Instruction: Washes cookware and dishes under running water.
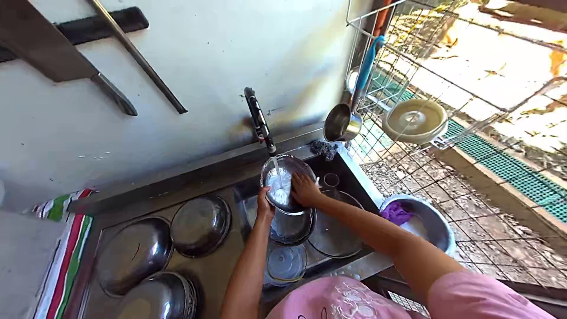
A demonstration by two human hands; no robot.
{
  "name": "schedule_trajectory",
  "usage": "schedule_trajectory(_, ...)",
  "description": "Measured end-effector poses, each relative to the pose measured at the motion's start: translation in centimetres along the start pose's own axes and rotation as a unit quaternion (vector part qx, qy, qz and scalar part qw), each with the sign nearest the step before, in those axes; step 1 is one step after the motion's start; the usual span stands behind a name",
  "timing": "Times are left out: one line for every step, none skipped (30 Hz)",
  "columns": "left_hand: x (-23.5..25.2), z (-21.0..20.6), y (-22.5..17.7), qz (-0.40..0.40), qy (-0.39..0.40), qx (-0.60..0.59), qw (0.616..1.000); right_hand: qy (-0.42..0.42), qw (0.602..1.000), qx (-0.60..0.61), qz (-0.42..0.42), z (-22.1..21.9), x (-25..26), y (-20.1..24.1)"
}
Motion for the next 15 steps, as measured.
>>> schedule_trajectory(0.4,0.0,-0.1,-0.006,-0.007,0.002,1.000,0.024,0.998,0.056,-0.007,-0.2,-1.3,1.4)
schedule_trajectory(0.6,-0.3,0.0,-0.003,-0.005,0.008,1.000,0.038,0.991,0.125,0.010,-0.3,-2.3,3.5)
schedule_trajectory(0.5,-0.6,0.4,0.006,-0.001,0.018,1.000,0.040,0.978,0.202,0.035,-0.1,-2.7,5.5)
schedule_trajectory(0.1,-1.1,0.9,0.019,0.001,0.030,0.999,0.019,0.967,0.247,0.061,0.3,-2.3,6.7)
schedule_trajectory(-0.2,-1.7,1.2,0.024,0.008,0.041,0.999,-0.028,0.969,0.229,0.087,0.8,-1.3,6.7)
schedule_trajectory(-0.5,-2.5,1.0,0.021,0.018,0.043,0.999,-0.075,0.977,0.168,0.110,1.5,0.2,5.9)
schedule_trajectory(-0.5,-3.0,0.7,0.009,0.028,0.048,0.998,-0.110,0.982,0.091,0.121,1.9,1.7,4.2)
schedule_trajectory(-0.4,-3.3,0.1,-0.013,0.041,0.062,0.997,-0.132,0.984,0.029,0.113,2.0,2.7,2.0)
schedule_trajectory(0.2,-3.7,-0.6,-0.045,0.055,0.081,0.994,-0.136,0.987,-0.010,0.088,1.8,3.5,-0.3)
schedule_trajectory(1.0,-4.0,-1.5,-0.084,0.061,0.103,0.989,-0.118,0.991,-0.025,0.057,1.2,3.9,-2.1)
schedule_trajectory(1.7,-4.4,-2.3,-0.125,0.066,0.128,0.982,-0.093,0.995,-0.004,0.025,0.4,3.7,-2.9)
schedule_trajectory(2.3,-4.9,-2.9,-0.159,0.072,0.155,0.972,-0.070,0.996,0.058,-0.012,-0.4,2.8,-2.6)
schedule_trajectory(2.6,-5.7,-3.2,-0.182,0.081,0.184,0.963,-0.061,0.985,0.152,-0.053,-0.7,1.6,-1.4)
schedule_trajectory(2.8,-6.8,-3.3,-0.200,0.094,0.211,0.952,-0.066,0.956,0.270,-0.097,-0.3,0.4,0.5)
schedule_trajectory(2.9,-7.8,-3.4,-0.213,0.103,0.234,0.943,-0.082,0.907,0.391,-0.136,0.8,-1.0,2.7)
Point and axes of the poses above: each hand's wrist, its own x-axis towards the middle knuckle, its own z-axis out of the back of the hand, y = z × x, the point moved 10 cm from there along x, towards the middle knuckle, and after that the axes turned 13 degrees about -y, right-handed, at the moved point
